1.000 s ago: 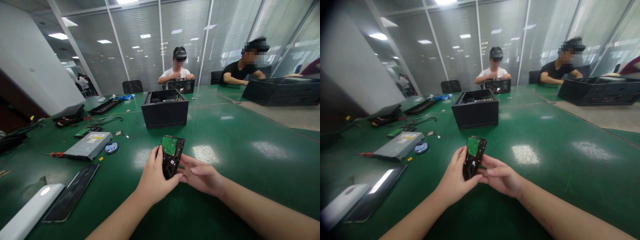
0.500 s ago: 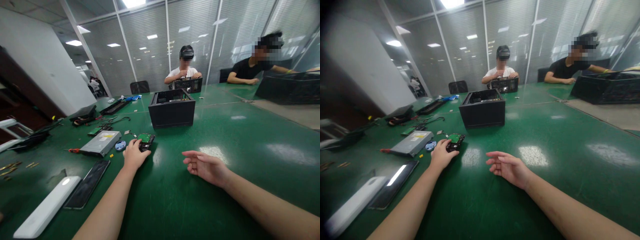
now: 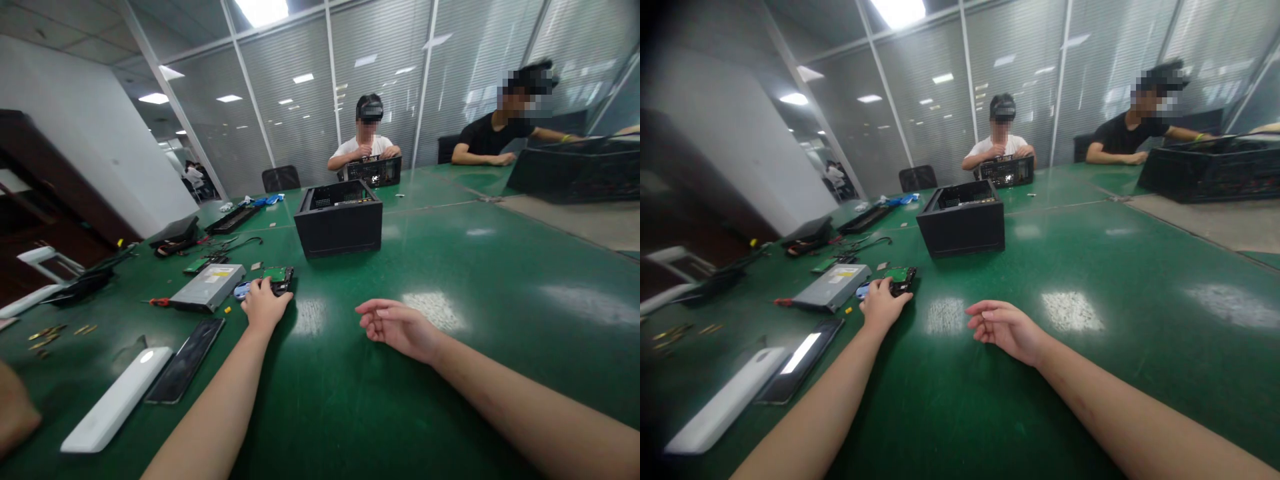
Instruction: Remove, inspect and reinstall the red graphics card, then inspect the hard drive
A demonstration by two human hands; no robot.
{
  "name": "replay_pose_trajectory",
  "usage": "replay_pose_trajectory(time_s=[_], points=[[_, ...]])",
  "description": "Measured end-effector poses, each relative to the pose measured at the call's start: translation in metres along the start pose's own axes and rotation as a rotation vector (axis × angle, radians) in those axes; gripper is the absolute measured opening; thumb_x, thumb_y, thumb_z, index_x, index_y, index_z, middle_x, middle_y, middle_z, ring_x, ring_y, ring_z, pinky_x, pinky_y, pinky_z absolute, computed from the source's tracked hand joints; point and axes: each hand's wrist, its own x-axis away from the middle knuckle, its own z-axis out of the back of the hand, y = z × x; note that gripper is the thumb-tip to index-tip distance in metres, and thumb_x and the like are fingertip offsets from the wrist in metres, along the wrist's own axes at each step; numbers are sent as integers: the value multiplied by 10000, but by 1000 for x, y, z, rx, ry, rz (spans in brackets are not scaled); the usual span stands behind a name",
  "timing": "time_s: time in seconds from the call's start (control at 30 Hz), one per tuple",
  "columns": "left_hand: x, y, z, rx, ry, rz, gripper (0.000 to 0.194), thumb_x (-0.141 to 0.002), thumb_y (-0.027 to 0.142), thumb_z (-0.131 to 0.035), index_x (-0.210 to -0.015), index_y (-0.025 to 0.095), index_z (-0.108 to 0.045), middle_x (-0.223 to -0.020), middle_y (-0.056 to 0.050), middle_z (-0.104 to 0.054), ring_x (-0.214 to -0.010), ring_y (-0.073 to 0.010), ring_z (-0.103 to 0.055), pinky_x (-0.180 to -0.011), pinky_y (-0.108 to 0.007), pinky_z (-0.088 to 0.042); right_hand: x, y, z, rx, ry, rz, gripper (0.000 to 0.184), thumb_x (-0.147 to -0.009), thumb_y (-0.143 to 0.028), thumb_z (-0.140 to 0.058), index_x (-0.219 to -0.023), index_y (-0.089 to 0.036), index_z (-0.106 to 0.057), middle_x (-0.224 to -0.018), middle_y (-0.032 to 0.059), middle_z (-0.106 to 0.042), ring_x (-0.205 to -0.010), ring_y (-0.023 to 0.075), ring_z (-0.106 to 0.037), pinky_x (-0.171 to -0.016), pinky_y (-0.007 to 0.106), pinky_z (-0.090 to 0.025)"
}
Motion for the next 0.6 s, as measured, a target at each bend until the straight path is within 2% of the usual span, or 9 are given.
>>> replay_pose_trajectory(time_s=[0.1,0.3,0.6], points=[[-7,11,1,-18,17,-65,746,-709,582,-637,-1370,268,-494,-1409,-120,-466,-1217,-378,-490,-988,-496,-387,0,0,-1,26,-11,-3,308,-767,-229,-693,-1051,-114,-722,-889,84,-715,-744,148,-657,-707,271,-486],[-30,21,-4,-50,41,-103,656,-723,575,-628,-1296,264,-556,-1419,-128,-443,-1186,-391,-502,-964,-494,-390,-2,5,-4,73,44,55,294,-725,-207,-708,-1000,-107,-728,-826,74,-709,-668,135,-654,-655,259,-473],[-41,7,-25,-47,24,-26,694,-755,617,-583,-1339,245,-522,-1354,-149,-494,-1137,-390,-544,-943,-509,-416,-4,5,-1,63,52,56,307,-697,-156,-666,-994,-108,-729,-817,74,-712,-631,127,-649,-627,248,-471]])
